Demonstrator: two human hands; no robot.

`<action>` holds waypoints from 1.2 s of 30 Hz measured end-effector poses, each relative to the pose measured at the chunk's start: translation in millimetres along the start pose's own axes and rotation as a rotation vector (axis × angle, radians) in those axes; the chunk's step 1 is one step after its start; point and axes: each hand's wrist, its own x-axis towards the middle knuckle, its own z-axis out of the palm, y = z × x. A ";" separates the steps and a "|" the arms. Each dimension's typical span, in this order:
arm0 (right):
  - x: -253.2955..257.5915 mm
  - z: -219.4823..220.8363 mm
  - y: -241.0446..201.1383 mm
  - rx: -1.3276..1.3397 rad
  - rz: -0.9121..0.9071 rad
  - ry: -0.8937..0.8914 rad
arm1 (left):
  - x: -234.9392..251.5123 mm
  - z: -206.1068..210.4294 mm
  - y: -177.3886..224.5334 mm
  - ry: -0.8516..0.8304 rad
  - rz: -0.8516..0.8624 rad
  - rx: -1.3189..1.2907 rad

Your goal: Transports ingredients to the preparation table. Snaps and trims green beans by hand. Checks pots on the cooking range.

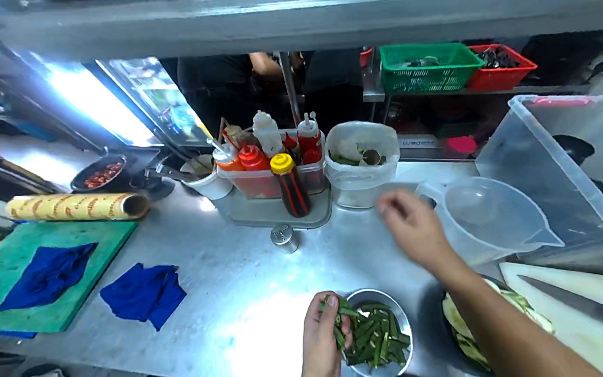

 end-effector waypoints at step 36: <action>-5.9 -51.5 -46.7 0.130 -0.534 0.587 | -3.0 -11.9 -22.1 -0.428 -0.360 -0.656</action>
